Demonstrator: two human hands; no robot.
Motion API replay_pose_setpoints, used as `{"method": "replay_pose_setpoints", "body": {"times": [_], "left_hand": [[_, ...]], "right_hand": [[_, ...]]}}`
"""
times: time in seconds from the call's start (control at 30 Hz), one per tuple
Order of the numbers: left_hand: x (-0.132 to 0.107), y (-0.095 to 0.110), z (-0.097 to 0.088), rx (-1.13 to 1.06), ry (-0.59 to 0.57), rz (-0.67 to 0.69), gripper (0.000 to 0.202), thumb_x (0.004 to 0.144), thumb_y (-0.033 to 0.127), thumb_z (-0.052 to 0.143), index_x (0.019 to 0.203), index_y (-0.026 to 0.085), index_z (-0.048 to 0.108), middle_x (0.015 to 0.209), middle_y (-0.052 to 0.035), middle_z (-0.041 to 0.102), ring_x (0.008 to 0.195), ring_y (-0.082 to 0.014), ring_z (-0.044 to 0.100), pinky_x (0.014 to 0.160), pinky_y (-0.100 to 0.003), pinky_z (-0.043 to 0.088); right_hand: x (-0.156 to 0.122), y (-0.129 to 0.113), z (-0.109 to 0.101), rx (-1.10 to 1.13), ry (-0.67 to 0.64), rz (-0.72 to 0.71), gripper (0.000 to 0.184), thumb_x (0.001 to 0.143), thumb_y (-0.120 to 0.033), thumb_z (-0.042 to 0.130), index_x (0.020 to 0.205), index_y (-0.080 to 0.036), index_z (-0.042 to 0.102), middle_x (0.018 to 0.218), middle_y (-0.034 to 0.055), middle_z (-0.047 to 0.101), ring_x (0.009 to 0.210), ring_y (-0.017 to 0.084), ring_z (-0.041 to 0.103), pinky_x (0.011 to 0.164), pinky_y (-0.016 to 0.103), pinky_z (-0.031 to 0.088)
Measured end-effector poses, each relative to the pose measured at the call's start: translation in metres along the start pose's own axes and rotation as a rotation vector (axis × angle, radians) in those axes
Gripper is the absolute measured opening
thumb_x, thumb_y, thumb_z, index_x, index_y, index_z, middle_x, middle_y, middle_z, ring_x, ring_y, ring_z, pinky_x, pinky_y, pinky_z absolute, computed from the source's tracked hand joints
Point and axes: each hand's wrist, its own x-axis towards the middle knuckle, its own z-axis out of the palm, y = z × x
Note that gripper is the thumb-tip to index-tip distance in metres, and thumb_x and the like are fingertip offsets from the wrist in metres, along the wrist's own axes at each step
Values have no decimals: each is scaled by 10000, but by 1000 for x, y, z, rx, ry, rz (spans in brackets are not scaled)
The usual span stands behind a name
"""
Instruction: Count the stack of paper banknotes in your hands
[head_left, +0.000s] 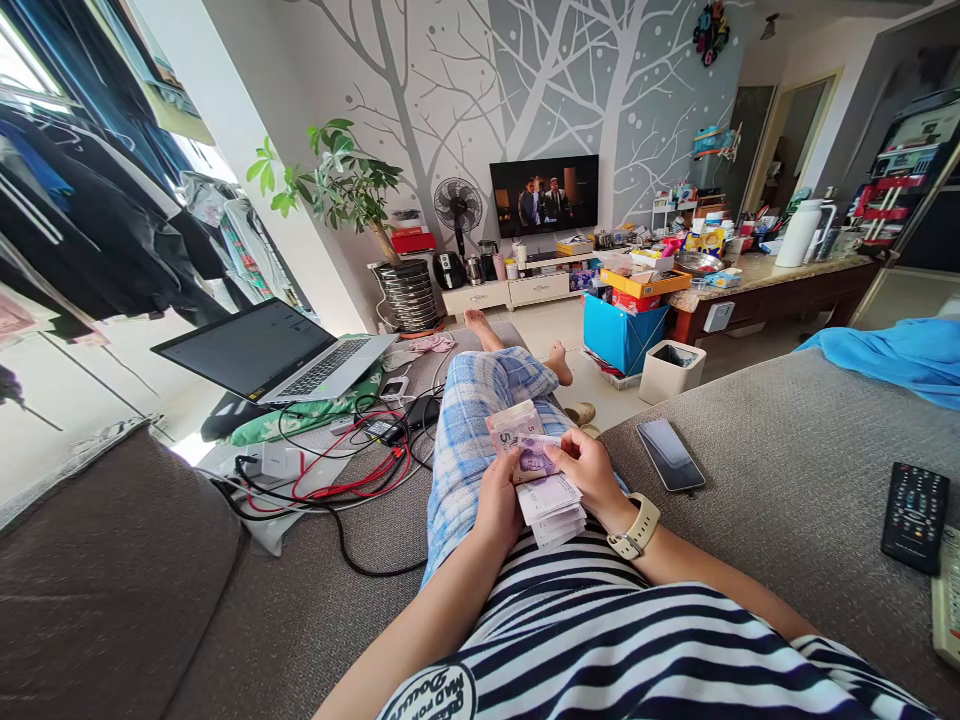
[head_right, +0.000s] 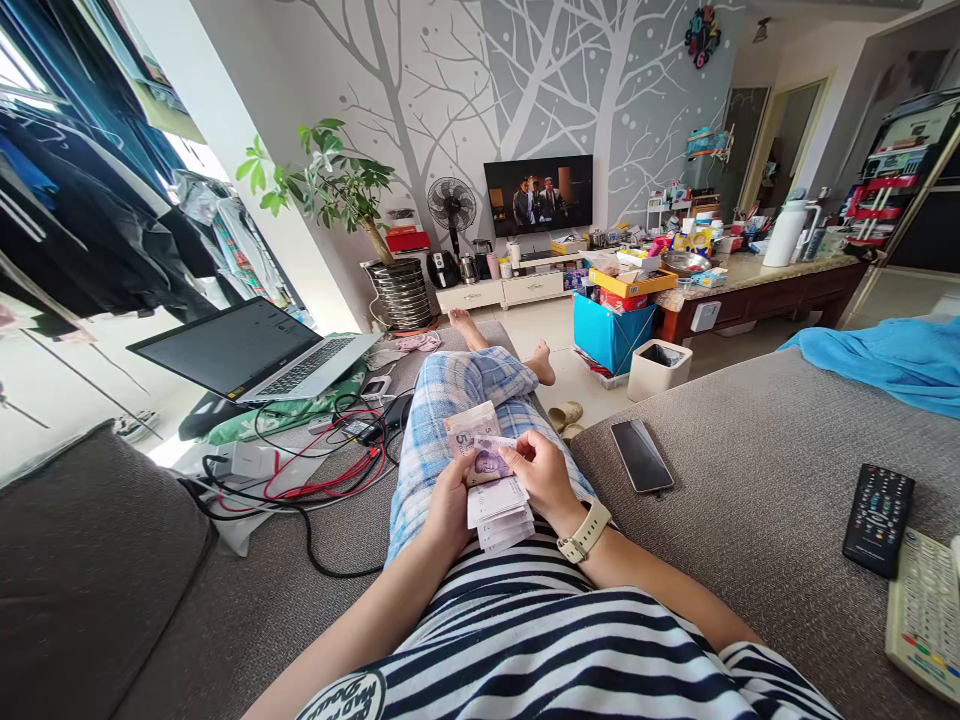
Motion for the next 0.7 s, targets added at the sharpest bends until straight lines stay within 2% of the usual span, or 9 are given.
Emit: {"method": "replay_pose_setpoints", "body": {"times": [0.2, 0.5, 0.7], "left_hand": [[0, 1, 4, -51, 21, -28, 289, 723, 310, 665, 939, 118, 665, 863, -92, 736, 861, -265, 703, 786, -377, 550], [2, 0, 2, -33, 5, 4, 250, 712, 317, 665, 865, 119, 669, 827, -73, 734, 815, -242, 699, 783, -349, 538], [0, 2, 4, 18, -7, 15, 282, 709, 353, 666, 870, 123, 681, 858, -89, 740, 815, -250, 698, 743, -343, 539]], "right_hand": [[-2, -1, 1, 71, -4, -16, 325, 793, -449, 646, 653, -207, 480, 575, -37, 450, 550, 125, 406, 527, 247, 336], [-4, -6, 1, 245, -96, -8, 279, 802, -453, 646, 752, -199, 541, 644, -17, 526, 575, 131, 464, 544, 247, 377], [-5, -11, -1, 227, -113, -29, 301, 849, -477, 576, 749, -193, 568, 603, -24, 499, 543, 126, 433, 518, 248, 344]]}}
